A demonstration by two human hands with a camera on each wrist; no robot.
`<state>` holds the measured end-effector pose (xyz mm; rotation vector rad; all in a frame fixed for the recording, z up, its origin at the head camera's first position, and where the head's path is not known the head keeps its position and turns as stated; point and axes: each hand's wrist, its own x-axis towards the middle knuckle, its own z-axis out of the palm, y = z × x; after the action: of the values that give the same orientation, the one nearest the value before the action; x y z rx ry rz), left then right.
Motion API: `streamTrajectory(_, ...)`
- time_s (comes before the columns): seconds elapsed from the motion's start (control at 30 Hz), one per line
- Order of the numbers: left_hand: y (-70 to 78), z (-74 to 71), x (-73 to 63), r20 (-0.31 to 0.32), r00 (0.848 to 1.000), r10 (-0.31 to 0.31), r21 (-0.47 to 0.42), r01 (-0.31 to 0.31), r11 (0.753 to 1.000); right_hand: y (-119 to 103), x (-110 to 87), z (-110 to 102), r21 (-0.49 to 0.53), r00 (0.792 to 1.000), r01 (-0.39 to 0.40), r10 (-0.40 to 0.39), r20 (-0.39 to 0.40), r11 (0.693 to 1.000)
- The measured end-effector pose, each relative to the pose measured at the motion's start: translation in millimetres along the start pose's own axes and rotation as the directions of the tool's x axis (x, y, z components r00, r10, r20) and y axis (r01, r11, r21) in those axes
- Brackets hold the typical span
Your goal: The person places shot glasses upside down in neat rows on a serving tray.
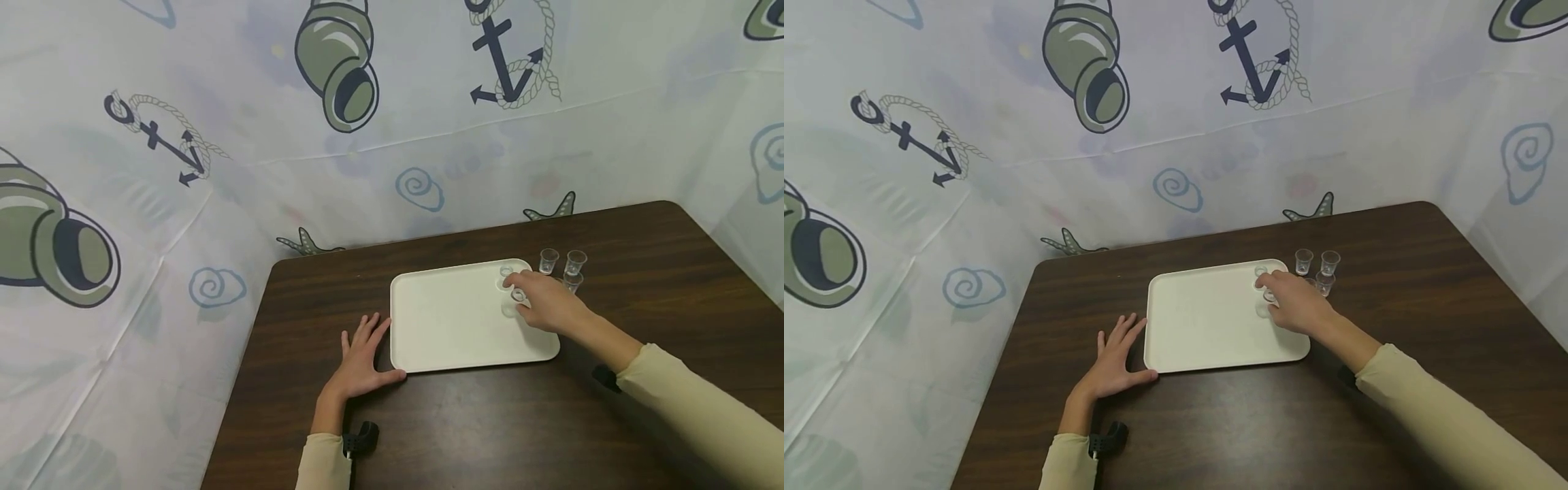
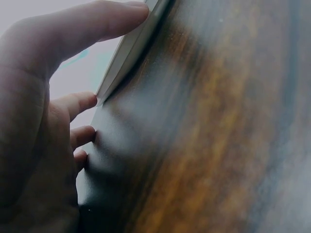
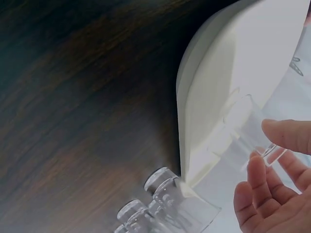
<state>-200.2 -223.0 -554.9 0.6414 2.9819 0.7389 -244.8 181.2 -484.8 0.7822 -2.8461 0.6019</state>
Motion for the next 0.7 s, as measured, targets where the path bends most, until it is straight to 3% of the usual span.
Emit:
streamTrajectory(0.3, 0.5, 0.3, -0.8, -0.021, 1.0, 0.015, -0.017, -0.015, 1.0, -4.9, 0.5, 1.7, -0.003, 0.999, 0.006, -0.006, 0.037, 1.0)
streamTrajectory(0.7, 0.7, 1.1, -0.1, -0.011, 1.0, 0.007, -0.024, -0.007, 1.0, -3.2, -0.6, 6.1, -0.007, 1.0, -0.001, 0.001, 0.029, 1.0)
